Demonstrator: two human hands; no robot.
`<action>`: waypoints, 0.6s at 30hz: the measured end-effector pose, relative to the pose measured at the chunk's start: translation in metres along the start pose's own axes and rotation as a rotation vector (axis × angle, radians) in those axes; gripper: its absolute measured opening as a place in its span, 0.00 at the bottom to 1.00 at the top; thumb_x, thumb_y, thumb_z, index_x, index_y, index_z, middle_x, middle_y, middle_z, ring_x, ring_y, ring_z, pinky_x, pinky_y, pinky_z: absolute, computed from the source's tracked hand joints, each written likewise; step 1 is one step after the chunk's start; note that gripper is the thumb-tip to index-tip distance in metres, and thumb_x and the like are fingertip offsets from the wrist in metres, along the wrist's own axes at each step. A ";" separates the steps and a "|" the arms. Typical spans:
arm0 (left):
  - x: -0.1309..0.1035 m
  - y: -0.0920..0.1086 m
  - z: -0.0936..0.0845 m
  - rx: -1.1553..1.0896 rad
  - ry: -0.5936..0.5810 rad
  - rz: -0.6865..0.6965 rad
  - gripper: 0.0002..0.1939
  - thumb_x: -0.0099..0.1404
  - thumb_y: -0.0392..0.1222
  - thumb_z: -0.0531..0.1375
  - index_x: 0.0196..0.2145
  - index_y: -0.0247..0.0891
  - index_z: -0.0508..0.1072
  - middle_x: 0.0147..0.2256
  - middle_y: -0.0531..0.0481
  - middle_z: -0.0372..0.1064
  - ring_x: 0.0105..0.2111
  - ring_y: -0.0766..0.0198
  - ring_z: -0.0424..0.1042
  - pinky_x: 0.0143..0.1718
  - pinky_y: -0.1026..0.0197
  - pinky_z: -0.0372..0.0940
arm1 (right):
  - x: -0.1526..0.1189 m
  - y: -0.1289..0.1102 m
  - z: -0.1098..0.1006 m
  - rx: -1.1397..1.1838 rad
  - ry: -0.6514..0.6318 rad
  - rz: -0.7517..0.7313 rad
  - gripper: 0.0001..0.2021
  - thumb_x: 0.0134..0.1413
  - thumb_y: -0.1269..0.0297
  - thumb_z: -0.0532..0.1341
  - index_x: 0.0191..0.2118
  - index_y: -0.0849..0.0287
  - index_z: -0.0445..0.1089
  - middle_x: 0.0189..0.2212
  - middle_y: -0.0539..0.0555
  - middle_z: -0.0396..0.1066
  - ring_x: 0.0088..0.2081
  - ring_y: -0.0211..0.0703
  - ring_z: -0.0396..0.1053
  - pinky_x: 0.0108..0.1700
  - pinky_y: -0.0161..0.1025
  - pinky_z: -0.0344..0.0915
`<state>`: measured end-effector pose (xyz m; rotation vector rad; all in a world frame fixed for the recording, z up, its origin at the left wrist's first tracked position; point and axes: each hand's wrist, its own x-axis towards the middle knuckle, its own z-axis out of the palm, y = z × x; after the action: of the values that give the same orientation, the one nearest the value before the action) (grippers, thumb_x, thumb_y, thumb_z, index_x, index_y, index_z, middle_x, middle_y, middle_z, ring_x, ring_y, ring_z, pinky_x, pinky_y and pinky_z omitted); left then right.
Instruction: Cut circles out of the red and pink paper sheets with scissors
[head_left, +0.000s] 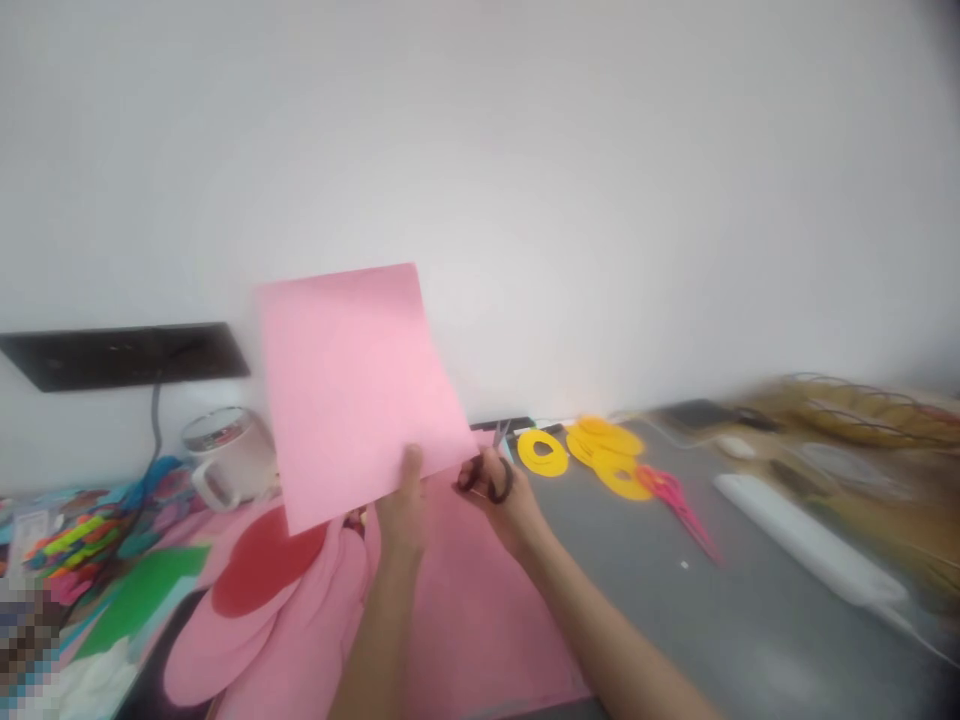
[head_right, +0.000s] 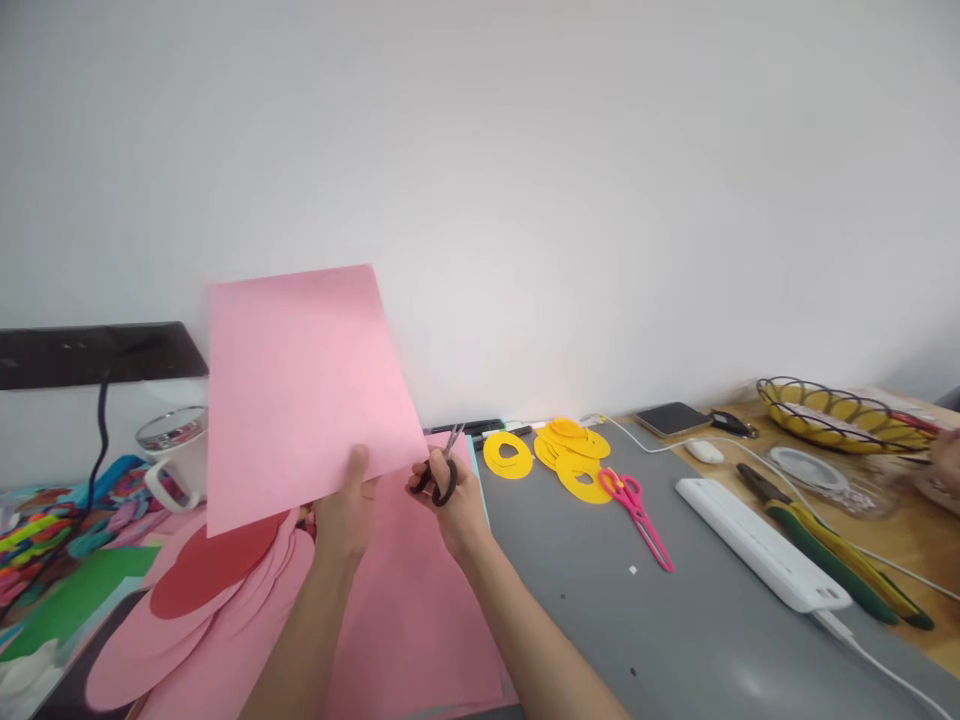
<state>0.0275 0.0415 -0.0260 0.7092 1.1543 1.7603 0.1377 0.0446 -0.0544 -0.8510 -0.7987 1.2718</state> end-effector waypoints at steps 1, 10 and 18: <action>0.001 -0.002 -0.001 0.017 -0.017 0.012 0.18 0.58 0.44 0.68 0.46 0.36 0.75 0.56 0.38 0.70 0.62 0.50 0.62 0.61 0.51 0.60 | 0.003 0.001 0.001 -0.005 0.015 -0.015 0.18 0.40 0.53 0.72 0.32 0.58 0.69 0.24 0.48 0.67 0.28 0.40 0.67 0.36 0.42 0.69; 0.005 -0.019 -0.011 0.215 -0.088 -0.041 0.24 0.63 0.52 0.63 0.53 0.40 0.72 0.55 0.41 0.71 0.55 0.48 0.70 0.60 0.43 0.62 | 0.000 0.008 -0.007 -0.150 0.151 -0.037 0.17 0.40 0.58 0.70 0.37 0.56 0.68 0.24 0.46 0.65 0.25 0.39 0.63 0.25 0.34 0.55; 0.019 -0.038 -0.014 -0.003 -0.099 -0.092 0.21 0.60 0.48 0.66 0.50 0.41 0.74 0.55 0.46 0.72 0.57 0.50 0.68 0.61 0.47 0.61 | -0.010 0.002 0.001 -0.249 0.054 0.056 0.14 0.40 0.57 0.70 0.27 0.57 0.66 0.21 0.46 0.64 0.26 0.40 0.62 0.26 0.34 0.55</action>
<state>0.0215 0.0598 -0.0660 0.7220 1.0998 1.6324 0.1344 0.0354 -0.0561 -1.1097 -0.9075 1.2078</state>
